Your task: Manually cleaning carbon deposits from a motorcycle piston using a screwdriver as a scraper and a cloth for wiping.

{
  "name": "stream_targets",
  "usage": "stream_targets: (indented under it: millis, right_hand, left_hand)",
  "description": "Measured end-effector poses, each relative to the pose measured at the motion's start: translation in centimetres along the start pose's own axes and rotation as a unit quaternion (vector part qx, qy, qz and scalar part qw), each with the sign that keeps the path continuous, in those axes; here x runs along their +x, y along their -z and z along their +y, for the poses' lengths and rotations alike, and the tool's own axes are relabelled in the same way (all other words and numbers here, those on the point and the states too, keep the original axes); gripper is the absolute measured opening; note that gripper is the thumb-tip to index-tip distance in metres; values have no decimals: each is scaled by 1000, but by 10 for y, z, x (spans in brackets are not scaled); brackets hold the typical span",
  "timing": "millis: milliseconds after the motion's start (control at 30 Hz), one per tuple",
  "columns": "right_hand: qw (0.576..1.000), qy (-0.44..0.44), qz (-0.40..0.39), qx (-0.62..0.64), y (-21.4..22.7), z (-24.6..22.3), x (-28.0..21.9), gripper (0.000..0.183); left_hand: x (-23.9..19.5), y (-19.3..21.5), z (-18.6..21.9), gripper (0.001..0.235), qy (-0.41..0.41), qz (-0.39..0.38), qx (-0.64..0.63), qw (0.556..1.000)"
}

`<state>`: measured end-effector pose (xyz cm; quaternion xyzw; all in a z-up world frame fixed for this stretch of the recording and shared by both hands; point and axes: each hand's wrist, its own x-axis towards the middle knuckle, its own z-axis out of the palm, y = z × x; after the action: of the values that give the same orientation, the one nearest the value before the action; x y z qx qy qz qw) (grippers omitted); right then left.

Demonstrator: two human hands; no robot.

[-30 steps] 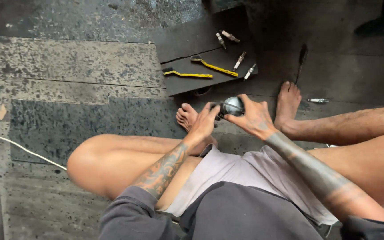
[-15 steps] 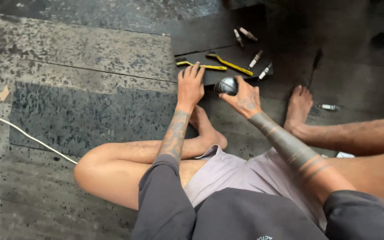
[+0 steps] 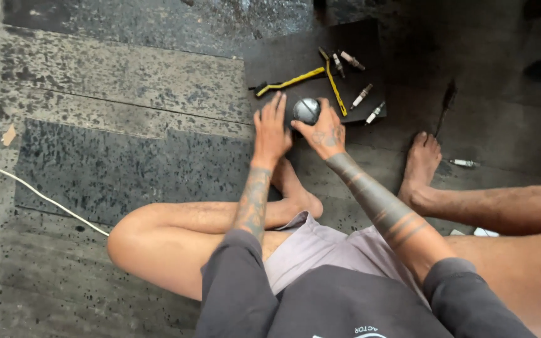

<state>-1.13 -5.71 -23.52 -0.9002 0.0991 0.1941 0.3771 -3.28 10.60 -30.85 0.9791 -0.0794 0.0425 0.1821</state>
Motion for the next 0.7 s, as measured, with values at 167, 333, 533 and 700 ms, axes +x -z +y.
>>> stream_targets:
  millis: [167, 333, 533, 700]
  right_hand:
    - [996, 21, -48, 74, 37, -9, -13, 86]
    - [994, 27, -53, 97, 84, -14, -26, 77]
    - [982, 145, 31, 120, 118, -21, -47, 71]
    - [978, 128, 8, 163, 63, 38, -72, 62]
  left_hand:
    - [-16, -15, 27, 129, 22, 36, -125, 991]
    - [0, -25, 44, 118, 13, 116, -190, 975]
    - [19, -70, 43, 93, 87, 222, -168, 956]
    - [24, -87, 47, 99, 147, 274, -146, 939]
